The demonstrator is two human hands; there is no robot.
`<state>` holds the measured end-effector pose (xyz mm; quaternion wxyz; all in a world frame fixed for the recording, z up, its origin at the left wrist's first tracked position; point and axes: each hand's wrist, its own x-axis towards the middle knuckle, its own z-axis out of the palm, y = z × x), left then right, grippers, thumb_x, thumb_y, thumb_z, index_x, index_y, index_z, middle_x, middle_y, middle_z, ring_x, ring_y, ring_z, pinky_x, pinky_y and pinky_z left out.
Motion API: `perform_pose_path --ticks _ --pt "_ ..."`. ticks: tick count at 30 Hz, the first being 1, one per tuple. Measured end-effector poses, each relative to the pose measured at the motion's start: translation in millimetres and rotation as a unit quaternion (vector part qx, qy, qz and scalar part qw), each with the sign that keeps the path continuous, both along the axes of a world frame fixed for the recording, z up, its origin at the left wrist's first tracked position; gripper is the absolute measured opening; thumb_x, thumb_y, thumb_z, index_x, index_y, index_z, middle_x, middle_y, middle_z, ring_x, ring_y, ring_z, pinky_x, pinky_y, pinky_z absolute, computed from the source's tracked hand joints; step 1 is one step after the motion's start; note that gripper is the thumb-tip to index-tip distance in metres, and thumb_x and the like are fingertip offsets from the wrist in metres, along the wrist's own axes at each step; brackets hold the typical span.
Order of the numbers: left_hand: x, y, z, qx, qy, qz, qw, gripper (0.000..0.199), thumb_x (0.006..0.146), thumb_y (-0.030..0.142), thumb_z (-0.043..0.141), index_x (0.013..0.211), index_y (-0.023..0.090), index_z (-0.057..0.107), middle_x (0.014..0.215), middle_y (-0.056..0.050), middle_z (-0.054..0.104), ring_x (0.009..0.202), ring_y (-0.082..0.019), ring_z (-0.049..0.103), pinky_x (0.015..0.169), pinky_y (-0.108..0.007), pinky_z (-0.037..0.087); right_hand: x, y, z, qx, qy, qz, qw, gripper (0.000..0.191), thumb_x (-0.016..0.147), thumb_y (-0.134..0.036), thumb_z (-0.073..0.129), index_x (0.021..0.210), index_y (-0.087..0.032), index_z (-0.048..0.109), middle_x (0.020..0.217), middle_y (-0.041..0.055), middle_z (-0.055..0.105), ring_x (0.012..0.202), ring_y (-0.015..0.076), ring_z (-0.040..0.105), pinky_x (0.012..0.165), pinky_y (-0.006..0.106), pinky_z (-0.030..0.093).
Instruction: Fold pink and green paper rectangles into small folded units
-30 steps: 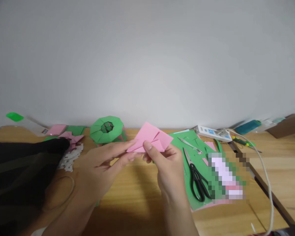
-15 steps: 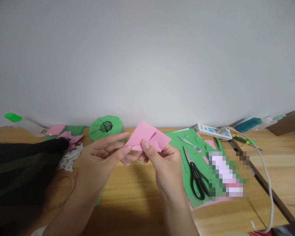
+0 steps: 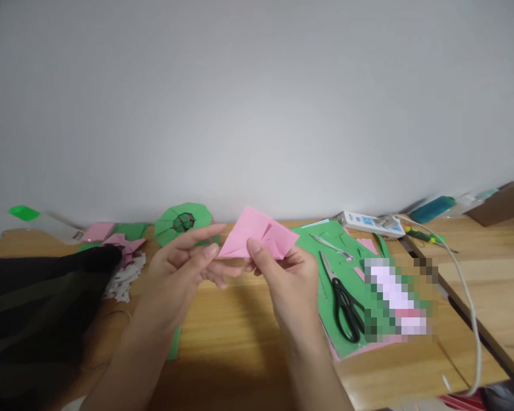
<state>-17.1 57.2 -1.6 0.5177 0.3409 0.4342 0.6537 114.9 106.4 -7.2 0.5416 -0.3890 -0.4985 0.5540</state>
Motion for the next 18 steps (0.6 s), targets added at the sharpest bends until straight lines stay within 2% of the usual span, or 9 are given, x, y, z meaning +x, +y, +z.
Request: perform_pose_path --ticks 4,7,11,18 --pt "-2.3 -0.4 -1.8 0.002 0.018 -0.023 1.000 0.030 0.081 0.032 0.068 0.105 0.014 0.068 0.080 -0.008 0.077 0.067 -0.023 0.074 0.052 -0.023 0.058 2.1 -1.6 1.5 0.000 -0.004 -0.006 1.000 0.016 0.070 -0.030 0.077 0.061 -0.020 0.070 0.054 -0.0009 0.066 0.048 0.0099 0.056 0.046 0.021 0.045" --pt "-1.6 -0.5 -0.8 0.006 0.058 -0.040 0.998 0.022 0.077 0.028 0.071 0.095 0.016 0.071 0.088 -0.008 0.077 0.068 -0.020 0.074 0.053 -0.022 0.057 2.9 -2.4 1.8 0.002 -0.003 -0.013 1.000 0.016 0.070 -0.030 0.077 0.061 -0.019 0.069 0.055 -0.0001 0.066 0.049 0.0111 0.057 0.046 0.023 0.046" --pt "1.3 -1.4 3.7 0.002 0.104 -0.048 0.993 0.008 0.074 0.022 0.071 0.080 0.017 0.074 0.077 -0.005 0.077 0.068 -0.018 0.073 0.054 -0.021 0.053 4.1 -2.7 1.6 -0.007 0.010 -0.003 1.000 0.016 0.070 -0.030 0.078 0.061 -0.020 0.070 0.055 -0.0001 0.066 0.048 0.0104 0.056 0.047 0.022 0.046" --pt "3.1 -2.2 5.8 0.015 0.139 -0.037 0.990 0.012 0.078 0.025 0.067 0.080 0.018 0.076 0.075 -0.005 0.076 0.065 -0.017 0.070 0.052 -0.023 0.053 5.1 -4.4 2.2 -0.011 0.011 0.002 1.000 0.017 0.069 -0.031 0.078 0.060 -0.020 0.069 0.055 0.0006 0.066 0.049 0.0123 0.056 0.047 0.025 0.047"
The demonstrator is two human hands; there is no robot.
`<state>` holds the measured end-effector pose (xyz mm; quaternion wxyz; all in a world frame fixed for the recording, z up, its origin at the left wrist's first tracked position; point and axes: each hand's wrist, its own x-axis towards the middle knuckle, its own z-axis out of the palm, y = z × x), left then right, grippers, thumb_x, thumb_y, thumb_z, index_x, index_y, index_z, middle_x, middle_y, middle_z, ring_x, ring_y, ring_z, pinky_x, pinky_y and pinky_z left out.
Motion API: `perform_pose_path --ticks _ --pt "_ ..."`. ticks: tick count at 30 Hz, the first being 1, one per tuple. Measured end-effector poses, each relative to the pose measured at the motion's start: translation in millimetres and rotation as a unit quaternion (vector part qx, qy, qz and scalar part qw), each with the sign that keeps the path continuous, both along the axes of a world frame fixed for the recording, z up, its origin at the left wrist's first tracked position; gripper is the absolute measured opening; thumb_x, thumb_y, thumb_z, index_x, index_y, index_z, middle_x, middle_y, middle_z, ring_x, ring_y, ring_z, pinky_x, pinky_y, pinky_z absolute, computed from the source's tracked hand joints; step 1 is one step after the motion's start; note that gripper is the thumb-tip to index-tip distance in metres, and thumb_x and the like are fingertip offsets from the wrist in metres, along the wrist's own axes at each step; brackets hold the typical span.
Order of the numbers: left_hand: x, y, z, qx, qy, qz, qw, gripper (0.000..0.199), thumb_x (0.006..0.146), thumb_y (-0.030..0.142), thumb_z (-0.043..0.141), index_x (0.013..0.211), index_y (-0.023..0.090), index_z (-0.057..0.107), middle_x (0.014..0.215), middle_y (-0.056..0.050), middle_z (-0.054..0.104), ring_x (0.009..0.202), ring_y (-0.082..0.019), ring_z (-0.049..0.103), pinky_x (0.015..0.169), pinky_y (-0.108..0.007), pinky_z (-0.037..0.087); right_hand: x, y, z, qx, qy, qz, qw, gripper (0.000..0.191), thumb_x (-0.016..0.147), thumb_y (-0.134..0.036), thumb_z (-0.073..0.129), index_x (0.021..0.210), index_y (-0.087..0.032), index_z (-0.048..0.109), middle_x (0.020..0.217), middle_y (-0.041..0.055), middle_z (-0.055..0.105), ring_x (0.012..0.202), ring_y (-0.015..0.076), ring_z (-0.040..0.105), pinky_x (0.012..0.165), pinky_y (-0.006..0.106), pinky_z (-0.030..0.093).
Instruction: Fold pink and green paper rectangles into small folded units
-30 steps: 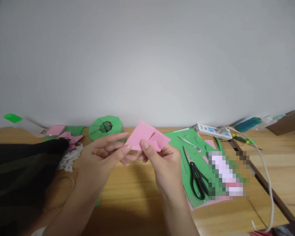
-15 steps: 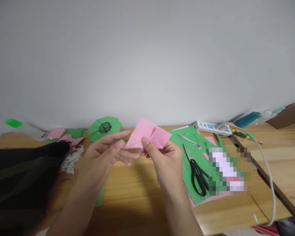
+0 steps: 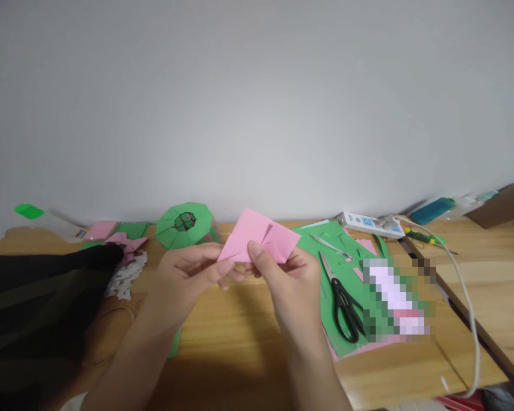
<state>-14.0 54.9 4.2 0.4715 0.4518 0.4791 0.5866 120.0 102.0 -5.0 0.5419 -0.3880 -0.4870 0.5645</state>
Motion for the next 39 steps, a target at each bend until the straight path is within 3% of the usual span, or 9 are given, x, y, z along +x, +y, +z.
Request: perform_pose_path --ticks 14,19,25,35,39 --pt "-1.1 -0.1 -0.8 -0.002 0.015 0.017 1.000 0.013 0.079 0.026 0.066 0.074 0.021 0.077 0.072 -0.004 0.076 0.063 -0.016 0.069 0.047 -0.021 0.051 0.1 -0.8 0.1 0.010 -0.001 0.011 1.000 0.015 0.070 -0.030 0.077 0.061 -0.021 0.070 0.056 0.0000 0.066 0.050 0.0118 0.055 0.048 0.025 0.045" --pt "-2.3 1.0 -2.9 -0.001 0.014 0.048 0.999 0.012 0.077 0.026 0.067 0.072 0.021 0.077 0.064 -0.002 0.075 0.050 -0.013 0.064 0.045 -0.020 0.050 -0.1 -0.8 3.8 0.025 -0.035 0.046 0.998 0.010 0.068 -0.032 0.078 0.070 -0.022 0.075 0.064 0.0017 0.071 0.053 0.0135 0.059 0.048 0.026 0.049" --pt "-1.4 1.9 -1.7 -0.002 -0.009 0.057 0.998 0.009 0.074 0.026 0.072 0.067 0.021 0.076 0.062 -0.001 0.074 0.046 -0.010 0.060 0.044 -0.018 0.047 -0.1 -0.4 4.9 0.032 -0.045 0.071 0.996 0.007 0.069 -0.028 0.078 0.066 -0.023 0.074 0.059 -0.0006 0.069 0.051 0.0111 0.058 0.047 0.022 0.047" --pt "-10.0 0.8 -6.0 -0.015 -0.083 -0.022 0.996 0.029 0.084 0.033 0.058 0.067 0.014 0.071 0.068 -0.009 0.075 0.060 -0.016 0.067 0.052 -0.023 0.048 2.1 6.3 1.0 -0.011 -0.012 0.074 0.997 0.019 0.068 -0.028 0.078 0.057 -0.017 0.067 0.050 -0.0011 0.061 0.047 0.0095 0.053 0.044 0.021 0.044" --pt "-11.5 1.5 -4.2 -0.018 -0.022 -0.041 0.999 0.022 0.082 0.030 0.062 0.070 0.015 0.072 0.069 -0.006 0.075 0.065 -0.015 0.068 0.054 -0.020 0.048 3.5 6.4 1.0 -0.009 -0.033 0.072 0.997 0.019 0.067 -0.027 0.077 0.055 -0.017 0.067 0.049 -0.0011 0.060 0.046 0.0099 0.053 0.045 0.022 0.045"
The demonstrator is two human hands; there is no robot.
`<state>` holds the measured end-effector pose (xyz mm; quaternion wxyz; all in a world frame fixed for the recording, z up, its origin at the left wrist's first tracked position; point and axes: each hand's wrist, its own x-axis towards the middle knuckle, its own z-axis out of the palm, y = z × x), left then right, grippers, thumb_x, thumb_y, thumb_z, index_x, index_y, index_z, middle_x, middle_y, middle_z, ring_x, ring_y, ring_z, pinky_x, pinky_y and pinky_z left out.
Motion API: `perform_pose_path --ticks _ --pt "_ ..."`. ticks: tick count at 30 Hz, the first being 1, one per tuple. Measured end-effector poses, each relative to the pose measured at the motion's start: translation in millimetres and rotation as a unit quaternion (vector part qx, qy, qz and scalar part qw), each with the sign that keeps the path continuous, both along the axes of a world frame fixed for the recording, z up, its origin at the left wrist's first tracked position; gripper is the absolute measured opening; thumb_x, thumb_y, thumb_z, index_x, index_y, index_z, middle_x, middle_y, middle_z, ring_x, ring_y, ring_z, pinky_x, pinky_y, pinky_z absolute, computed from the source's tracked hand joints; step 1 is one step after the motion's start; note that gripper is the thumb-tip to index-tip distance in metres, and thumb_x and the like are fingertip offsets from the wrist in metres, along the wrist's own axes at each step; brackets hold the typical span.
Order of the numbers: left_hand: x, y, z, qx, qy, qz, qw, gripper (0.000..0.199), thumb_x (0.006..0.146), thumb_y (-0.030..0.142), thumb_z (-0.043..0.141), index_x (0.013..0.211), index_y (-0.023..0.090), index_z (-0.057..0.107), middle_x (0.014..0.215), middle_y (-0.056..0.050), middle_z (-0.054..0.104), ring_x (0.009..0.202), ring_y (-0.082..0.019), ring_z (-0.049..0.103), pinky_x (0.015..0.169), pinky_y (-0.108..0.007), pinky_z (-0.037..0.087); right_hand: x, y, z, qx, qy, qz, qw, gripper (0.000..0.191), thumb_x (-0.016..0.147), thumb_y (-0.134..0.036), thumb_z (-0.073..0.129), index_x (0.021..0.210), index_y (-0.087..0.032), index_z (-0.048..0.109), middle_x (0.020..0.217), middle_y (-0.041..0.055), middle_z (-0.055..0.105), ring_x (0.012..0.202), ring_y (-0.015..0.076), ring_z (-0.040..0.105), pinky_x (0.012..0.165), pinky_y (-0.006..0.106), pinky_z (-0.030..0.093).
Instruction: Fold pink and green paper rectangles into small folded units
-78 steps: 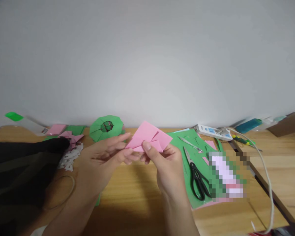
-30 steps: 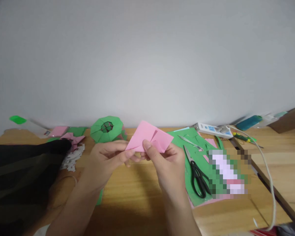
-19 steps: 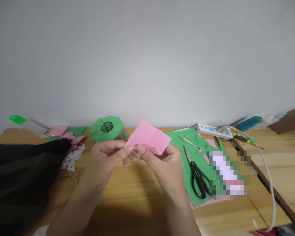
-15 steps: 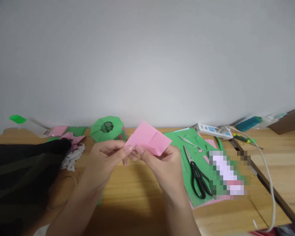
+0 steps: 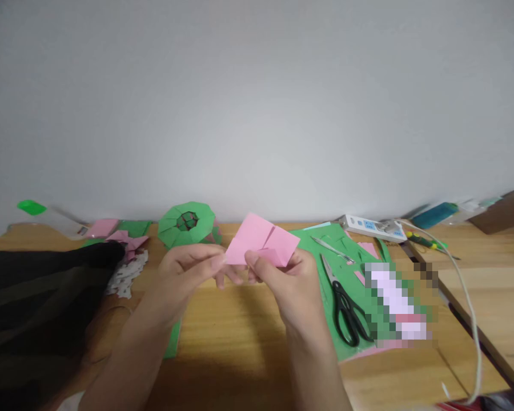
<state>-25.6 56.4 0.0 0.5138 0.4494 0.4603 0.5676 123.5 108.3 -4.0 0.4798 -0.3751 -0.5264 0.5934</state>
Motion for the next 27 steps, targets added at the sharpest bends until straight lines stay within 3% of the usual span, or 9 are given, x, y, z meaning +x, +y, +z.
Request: perform_pose_path --ticks 4,11,16,27 --pt "2.8 1.1 1.1 0.006 0.040 0.014 0.999 0.013 0.076 0.021 0.067 0.065 0.015 0.071 0.064 -0.002 0.073 0.061 -0.012 0.067 0.056 -0.017 0.050 1.0 -0.6 1.0 0.013 -0.012 0.012 1.000 0.017 0.066 -0.023 0.077 0.054 -0.017 0.067 0.048 -0.0018 0.059 0.047 0.0095 0.053 0.045 0.020 0.045" --pt "9.9 1.0 -0.7 0.071 0.036 0.095 0.992 0.018 0.079 0.014 0.062 0.062 0.018 0.068 0.059 0.004 0.070 0.056 -0.008 0.065 0.056 -0.013 0.052 -8.9 -2.5 0.8 0.022 0.035 0.060 0.997 0.003 0.068 -0.023 0.078 0.068 -0.022 0.075 0.059 -0.0009 0.069 0.049 0.0082 0.056 0.045 0.018 0.045" --pt "14.8 0.5 -0.5 0.089 0.043 0.153 0.983 0.016 0.079 0.012 0.063 0.064 0.018 0.067 0.059 0.005 0.070 0.057 -0.007 0.066 0.055 -0.011 0.051 -15.3 -6.3 -3.8 0.018 0.063 0.017 0.998 0.003 0.070 -0.022 0.077 0.068 -0.022 0.075 0.058 -0.0025 0.068 0.047 0.0058 0.052 0.045 0.017 0.045" --pt "12.0 -0.1 -2.0 0.079 0.002 0.136 0.987 0.017 0.078 0.009 0.065 0.065 0.017 0.070 0.064 0.003 0.073 0.059 -0.006 0.066 0.058 -0.010 0.052 -6.9 -4.6 -3.3 0.025 0.061 0.064 0.996 0.020 0.081 -0.029 0.068 0.064 -0.021 0.073 0.057 -0.0002 0.065 0.051 0.0094 0.053 0.051 0.024 0.041"
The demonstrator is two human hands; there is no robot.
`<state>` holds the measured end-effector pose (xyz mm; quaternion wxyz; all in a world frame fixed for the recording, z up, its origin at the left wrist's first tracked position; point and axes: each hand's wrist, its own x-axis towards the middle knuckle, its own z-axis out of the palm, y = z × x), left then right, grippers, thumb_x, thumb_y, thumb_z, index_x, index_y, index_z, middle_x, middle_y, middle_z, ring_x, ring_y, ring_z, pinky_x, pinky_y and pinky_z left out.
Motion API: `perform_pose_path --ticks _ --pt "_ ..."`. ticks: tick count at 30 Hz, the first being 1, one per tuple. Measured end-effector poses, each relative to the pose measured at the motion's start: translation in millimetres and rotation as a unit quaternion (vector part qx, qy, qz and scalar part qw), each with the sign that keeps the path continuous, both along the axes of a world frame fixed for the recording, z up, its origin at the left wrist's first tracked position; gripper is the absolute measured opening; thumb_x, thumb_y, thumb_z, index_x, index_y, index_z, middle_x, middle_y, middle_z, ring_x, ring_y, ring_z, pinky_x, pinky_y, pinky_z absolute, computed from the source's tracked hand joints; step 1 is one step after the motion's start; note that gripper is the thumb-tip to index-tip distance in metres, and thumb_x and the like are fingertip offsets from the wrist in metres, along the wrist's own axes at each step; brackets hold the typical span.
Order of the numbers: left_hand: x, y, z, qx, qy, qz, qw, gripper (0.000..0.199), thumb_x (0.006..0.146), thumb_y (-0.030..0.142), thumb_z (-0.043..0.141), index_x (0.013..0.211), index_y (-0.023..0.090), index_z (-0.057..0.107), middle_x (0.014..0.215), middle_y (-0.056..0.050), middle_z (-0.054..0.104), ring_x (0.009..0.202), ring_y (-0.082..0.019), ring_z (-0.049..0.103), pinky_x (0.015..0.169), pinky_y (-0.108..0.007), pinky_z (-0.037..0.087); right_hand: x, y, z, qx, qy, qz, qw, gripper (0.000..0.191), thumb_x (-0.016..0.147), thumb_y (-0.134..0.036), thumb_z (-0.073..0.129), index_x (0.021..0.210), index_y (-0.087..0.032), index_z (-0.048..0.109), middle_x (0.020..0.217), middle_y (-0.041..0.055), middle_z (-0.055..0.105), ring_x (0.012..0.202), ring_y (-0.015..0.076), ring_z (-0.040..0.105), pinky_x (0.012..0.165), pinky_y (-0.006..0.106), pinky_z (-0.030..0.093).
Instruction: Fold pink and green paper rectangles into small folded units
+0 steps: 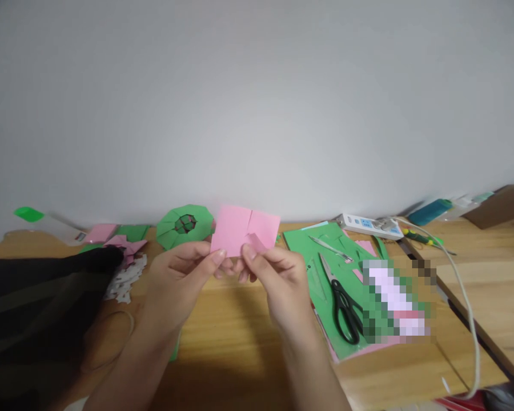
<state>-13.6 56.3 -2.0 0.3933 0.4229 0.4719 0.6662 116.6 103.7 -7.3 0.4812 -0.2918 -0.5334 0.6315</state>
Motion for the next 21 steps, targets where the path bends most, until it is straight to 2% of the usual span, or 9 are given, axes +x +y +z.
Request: perform_pose_path --ticks 6,13,19,21 --pt "0.4 1.0 2.1 0.001 -0.026 0.001 1.000 0.020 0.078 0.010 0.064 0.062 0.018 0.071 0.062 0.002 0.073 0.054 -0.005 0.064 0.057 -0.011 0.052 0.9 0.9 -6.6 0.045 0.015 0.008 0.999 0.025 0.088 -0.030 0.060 0.067 -0.022 0.072 0.060 -0.0009 0.063 0.057 0.0110 0.055 0.057 0.027 0.042" --pt "1.3 -1.1 0.3 -0.019 -0.017 0.037 0.999 0.016 0.078 0.014 0.066 0.063 0.019 0.072 0.062 0.001 0.074 0.057 -0.007 0.065 0.056 -0.013 0.051 -4.1 3.1 -3.0 0.083 0.066 -0.134 0.985 0.006 0.074 -0.021 0.074 0.070 -0.025 0.074 0.059 -0.0038 0.059 0.050 0.0076 0.051 0.048 0.022 0.040" --pt "-1.4 0.4 -3.7 -0.013 0.006 0.044 0.999 0.015 0.078 0.019 0.067 0.064 0.019 0.072 0.063 0.000 0.074 0.058 -0.011 0.066 0.056 -0.018 0.052 -3.8 2.8 1.3 0.063 0.064 -0.140 0.986 0.011 0.078 -0.021 0.069 0.067 -0.021 0.072 0.056 -0.0021 0.056 0.051 0.0083 0.051 0.047 0.022 0.039" --pt "-3.4 -0.4 -2.5 -0.022 0.022 0.020 0.999 0.015 0.078 0.020 0.065 0.064 0.018 0.071 0.064 -0.002 0.074 0.059 -0.013 0.066 0.058 -0.021 0.053 -2.3 3.9 0.9 0.056 0.074 -0.139 0.986 0.012 0.080 -0.022 0.067 0.069 -0.021 0.072 0.058 -0.0018 0.057 0.051 0.0086 0.052 0.048 0.022 0.040"
